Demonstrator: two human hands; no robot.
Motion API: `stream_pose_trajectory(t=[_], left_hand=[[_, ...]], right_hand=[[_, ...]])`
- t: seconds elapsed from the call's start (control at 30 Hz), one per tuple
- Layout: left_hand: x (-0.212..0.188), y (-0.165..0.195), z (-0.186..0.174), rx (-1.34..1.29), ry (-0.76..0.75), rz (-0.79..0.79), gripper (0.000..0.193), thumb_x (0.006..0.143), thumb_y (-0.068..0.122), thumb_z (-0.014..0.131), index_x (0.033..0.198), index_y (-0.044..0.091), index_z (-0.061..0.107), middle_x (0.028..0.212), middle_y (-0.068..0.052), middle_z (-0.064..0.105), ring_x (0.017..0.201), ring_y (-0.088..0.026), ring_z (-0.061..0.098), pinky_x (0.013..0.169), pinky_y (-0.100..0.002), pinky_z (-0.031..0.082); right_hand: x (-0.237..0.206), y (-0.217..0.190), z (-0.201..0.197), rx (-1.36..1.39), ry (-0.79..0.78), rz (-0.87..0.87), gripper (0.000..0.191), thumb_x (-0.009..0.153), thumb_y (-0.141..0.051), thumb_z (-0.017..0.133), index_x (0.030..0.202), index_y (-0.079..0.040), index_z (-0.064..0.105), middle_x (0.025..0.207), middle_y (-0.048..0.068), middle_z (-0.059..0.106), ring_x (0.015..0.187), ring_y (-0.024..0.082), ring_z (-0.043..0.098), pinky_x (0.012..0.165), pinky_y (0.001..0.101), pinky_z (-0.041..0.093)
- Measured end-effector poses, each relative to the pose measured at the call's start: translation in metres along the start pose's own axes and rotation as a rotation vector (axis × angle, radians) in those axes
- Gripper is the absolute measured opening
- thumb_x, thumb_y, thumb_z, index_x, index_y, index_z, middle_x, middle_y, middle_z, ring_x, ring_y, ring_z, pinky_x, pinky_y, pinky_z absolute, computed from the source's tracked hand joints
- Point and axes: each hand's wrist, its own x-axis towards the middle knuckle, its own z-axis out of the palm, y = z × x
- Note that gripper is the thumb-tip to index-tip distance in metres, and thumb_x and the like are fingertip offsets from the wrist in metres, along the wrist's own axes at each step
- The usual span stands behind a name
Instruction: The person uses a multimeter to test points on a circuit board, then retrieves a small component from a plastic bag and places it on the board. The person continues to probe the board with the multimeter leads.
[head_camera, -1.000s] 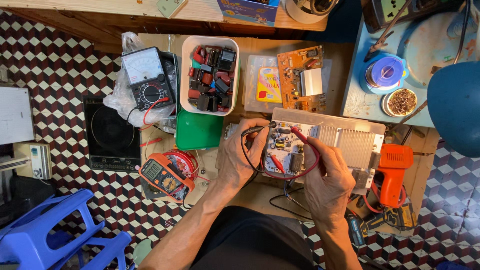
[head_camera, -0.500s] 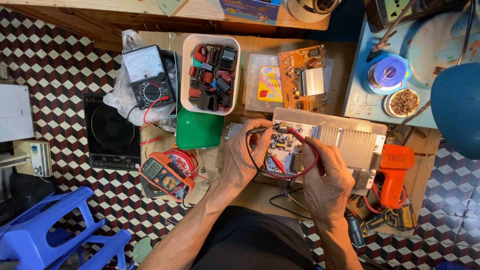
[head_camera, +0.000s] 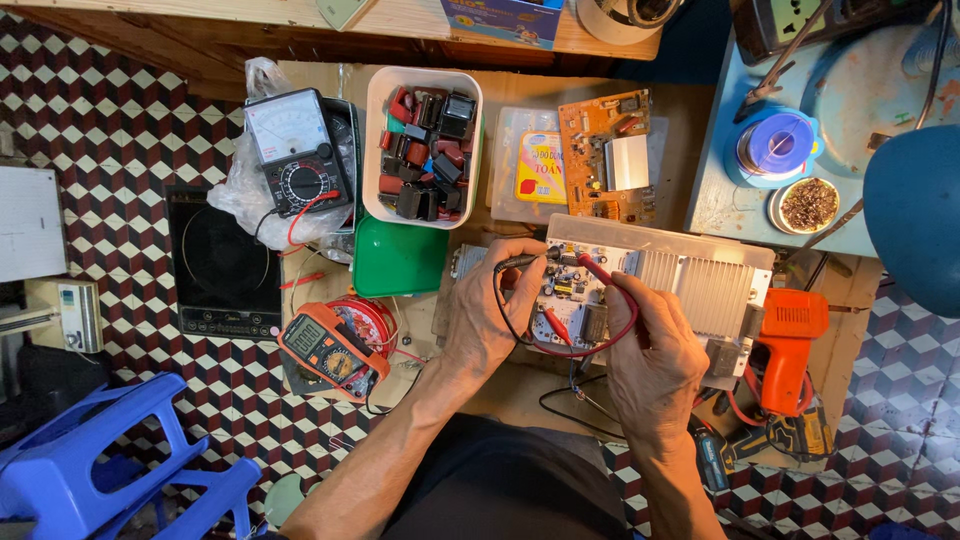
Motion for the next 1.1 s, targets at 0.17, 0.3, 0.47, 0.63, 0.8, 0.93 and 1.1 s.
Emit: stream_pose_trajectory(t=[0.17,0.3,0.47,0.63,0.8,0.93,1.1], left_hand=[[0.0007,-0.0001,0.0009,0.006,0.002,0.014,0.02,0.1,0.014,0.068,0.118,0.006,0.064,0.092,-0.008,0.072,0.071,-0.017,0.068,0.064,-0.031,0.055],[0.0015,0.0003,0.0019,0.015,0.003,0.049,0.019,0.099,0.013,0.069,0.117,0.006,0.065,0.091,-0.009,0.073,0.072,-0.019,0.07,0.065,-0.033,0.056],[0.0025,0.0004,0.0013,0.066,-0.008,0.074,0.02,0.098,0.012,0.07,0.117,0.007,0.065,0.091,-0.011,0.074,0.075,-0.023,0.071,0.067,-0.036,0.056],[0.003,-0.0001,0.0017,0.045,-0.022,0.062,0.02,0.099,0.012,0.069,0.118,0.007,0.065,0.094,-0.011,0.074,0.077,-0.025,0.072,0.068,-0.036,0.056],[0.0036,0.0012,0.0011,0.037,-0.019,0.063,0.019,0.1,0.013,0.068,0.118,0.007,0.065,0.094,-0.011,0.074,0.077,-0.026,0.072,0.069,-0.037,0.056],[0.0047,0.0029,-0.0006,0.044,-0.022,0.143,0.019,0.101,0.012,0.066,0.119,0.007,0.064,0.1,-0.013,0.074,0.081,-0.028,0.071,0.071,-0.038,0.055],[0.0059,0.0047,0.0011,0.066,-0.035,0.087,0.018,0.1,0.013,0.067,0.117,0.008,0.065,0.092,-0.012,0.073,0.076,-0.029,0.069,0.069,-0.038,0.054]], right_hand=[[0.0005,-0.0006,-0.0001,0.008,-0.008,0.008,0.018,0.102,-0.009,0.07,0.117,-0.001,0.072,0.093,0.01,0.069,0.075,0.013,0.066,0.068,0.0273,0.052],[0.0025,-0.0015,-0.0015,-0.003,-0.016,-0.011,0.017,0.102,-0.01,0.07,0.117,-0.001,0.072,0.093,0.01,0.07,0.075,0.013,0.067,0.068,0.0275,0.052],[0.0055,-0.0029,-0.0029,-0.015,-0.075,0.008,0.018,0.1,-0.011,0.07,0.116,-0.003,0.073,0.09,0.008,0.07,0.07,0.013,0.066,0.062,0.0283,0.051],[0.0069,-0.0033,-0.0039,0.003,-0.079,-0.052,0.018,0.1,-0.009,0.07,0.117,-0.003,0.073,0.093,0.008,0.07,0.074,0.013,0.068,0.064,0.0279,0.052],[0.007,-0.003,-0.0039,0.008,-0.083,-0.058,0.019,0.1,-0.008,0.07,0.118,-0.003,0.072,0.092,0.008,0.069,0.074,0.013,0.067,0.064,0.028,0.052],[0.0074,-0.0024,-0.0035,0.002,-0.089,-0.054,0.019,0.1,-0.009,0.07,0.118,-0.003,0.072,0.09,0.008,0.069,0.071,0.013,0.066,0.062,0.0278,0.051],[0.0075,-0.0016,-0.0057,-0.008,-0.094,-0.054,0.02,0.1,-0.009,0.069,0.118,-0.003,0.073,0.089,0.008,0.069,0.07,0.013,0.066,0.061,0.0276,0.051]])
